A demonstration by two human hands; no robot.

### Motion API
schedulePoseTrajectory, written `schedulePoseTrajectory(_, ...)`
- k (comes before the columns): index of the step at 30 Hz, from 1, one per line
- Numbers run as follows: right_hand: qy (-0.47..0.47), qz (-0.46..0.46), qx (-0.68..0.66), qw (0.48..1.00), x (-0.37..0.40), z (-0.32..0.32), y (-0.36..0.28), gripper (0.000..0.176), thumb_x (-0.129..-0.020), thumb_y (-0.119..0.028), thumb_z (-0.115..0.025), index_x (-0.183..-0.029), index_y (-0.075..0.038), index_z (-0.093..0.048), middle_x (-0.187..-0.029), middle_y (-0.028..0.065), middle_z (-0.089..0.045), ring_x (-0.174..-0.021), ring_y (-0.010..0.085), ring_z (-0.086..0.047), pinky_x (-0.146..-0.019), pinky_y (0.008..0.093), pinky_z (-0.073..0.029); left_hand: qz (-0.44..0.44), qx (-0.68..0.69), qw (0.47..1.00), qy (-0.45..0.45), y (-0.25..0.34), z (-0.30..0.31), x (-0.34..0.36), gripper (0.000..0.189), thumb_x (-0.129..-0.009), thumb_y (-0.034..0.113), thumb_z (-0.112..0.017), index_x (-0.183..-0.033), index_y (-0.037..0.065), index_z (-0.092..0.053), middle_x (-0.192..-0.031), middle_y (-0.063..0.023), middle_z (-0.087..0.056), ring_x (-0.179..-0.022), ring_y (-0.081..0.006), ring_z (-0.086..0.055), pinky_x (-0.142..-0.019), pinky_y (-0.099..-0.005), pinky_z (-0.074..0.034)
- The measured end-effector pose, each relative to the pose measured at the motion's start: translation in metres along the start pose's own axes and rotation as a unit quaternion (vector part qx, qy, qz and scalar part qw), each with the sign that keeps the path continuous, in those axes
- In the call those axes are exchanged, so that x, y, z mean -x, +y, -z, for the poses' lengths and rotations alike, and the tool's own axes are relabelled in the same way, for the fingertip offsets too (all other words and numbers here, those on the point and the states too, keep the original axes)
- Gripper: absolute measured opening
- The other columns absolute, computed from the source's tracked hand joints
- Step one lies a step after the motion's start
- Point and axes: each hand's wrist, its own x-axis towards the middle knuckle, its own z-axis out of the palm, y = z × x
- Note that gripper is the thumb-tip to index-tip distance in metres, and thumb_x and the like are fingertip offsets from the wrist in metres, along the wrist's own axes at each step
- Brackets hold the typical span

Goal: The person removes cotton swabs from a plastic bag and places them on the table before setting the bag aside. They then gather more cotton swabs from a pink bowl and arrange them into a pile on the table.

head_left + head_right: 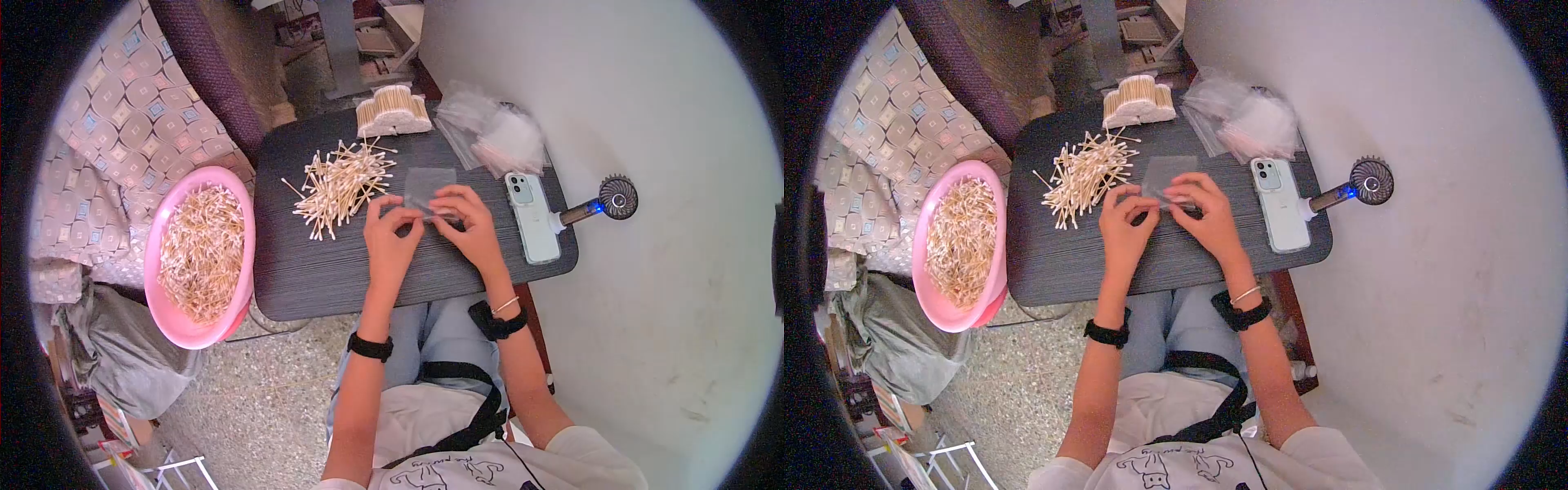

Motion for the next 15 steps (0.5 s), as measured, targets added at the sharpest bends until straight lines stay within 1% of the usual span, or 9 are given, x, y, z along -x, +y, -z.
schedulePoseTrajectory(1, -0.003, 0.007, 0.031, 1.0, -0.001, 0.0, 0.001, 0.027, -0.073, -0.001, -0.069, -0.099, -0.005, -0.066, -0.111, 0.0072, -0.053, -0.096, 0.0148, -0.058, -0.08, 0.0267, -0.049, -0.005, 0.005, 1.0, -0.011, -0.002, 0.0, -0.003, 0.011, -0.075, -0.005, -0.066, -0.086, -0.003, -0.066, -0.109, -0.0086, -0.049, -0.088, -0.0149, -0.062, -0.075, -0.0249, -0.054)
schedulePoseTrajectory(4, -0.005, -0.005, 0.068, 0.998, -0.002, 0.0, 0.0, 0.027, -0.071, -0.002, -0.07, -0.098, -0.007, -0.067, -0.11, 0.0066, -0.054, -0.089, 0.0131, -0.059, -0.075, 0.0252, -0.048, -0.004, 0.084, 0.996, -0.033, -0.007, 0.002, -0.009, 0.012, -0.077, -0.004, -0.065, -0.088, -0.002, -0.064, -0.109, -0.0085, -0.049, -0.088, -0.0142, -0.061, -0.075, -0.0245, -0.053)
schedulePoseTrajectory(7, 0.005, -0.042, 0.038, 0.998, -0.002, -0.001, -0.007, 0.027, -0.071, -0.004, -0.071, -0.098, -0.007, -0.067, -0.109, 0.0058, -0.054, -0.08, 0.0113, -0.058, -0.072, 0.0251, -0.048, -0.012, 0.112, 0.991, -0.069, -0.006, 0.005, -0.012, 0.009, -0.08, -0.004, -0.063, -0.088, -0.003, -0.063, -0.106, -0.0088, -0.049, -0.083, -0.014, -0.063, -0.069, -0.0241, -0.053)
schedulePoseTrajectory(10, 0.034, -0.037, 0.063, 0.997, -0.003, -0.007, -0.014, 0.024, -0.072, -0.005, -0.071, -0.095, -0.007, -0.067, -0.107, 0.0044, -0.053, -0.073, 0.0097, -0.055, -0.068, 0.0251, -0.047, -0.03, 0.164, 0.985, -0.049, -0.016, 0.005, -0.014, 0.01, -0.08, -0.006, -0.061, -0.09, -0.004, -0.061, -0.106, -0.0088, -0.049, -0.085, -0.0141, -0.062, -0.072, -0.0243, -0.054)
schedulePoseTrajectory(13, 0.028, -0.007, 0.129, 0.991, -0.002, -0.003, -0.009, 0.019, -0.072, -0.006, -0.072, -0.091, -0.005, -0.067, -0.105, 0.0032, -0.053, -0.07, 0.0093, -0.053, -0.065, 0.0252, -0.045, -0.023, 0.208, 0.978, -0.025, -0.021, 0.003, -0.013, 0.01, -0.08, -0.008, -0.061, -0.09, -0.005, -0.061, -0.105, -0.0087, -0.049, -0.087, -0.0142, -0.062, -0.074, -0.0247, -0.054)
schedulePoseTrajectory(15, 0.032, -0.013, 0.128, 0.991, -0.002, -0.001, -0.005, 0.017, -0.073, -0.006, -0.071, -0.089, -0.004, -0.066, -0.103, 0.0038, -0.054, -0.069, 0.0097, -0.052, -0.064, 0.0253, -0.045, -0.024, 0.18, 0.982, -0.049, -0.017, 0.004, -0.013, 0.011, -0.082, -0.007, -0.059, -0.092, -0.005, -0.061, -0.103, -0.0072, -0.05, -0.088, -0.0142, -0.061, -0.075, -0.0244, -0.052)
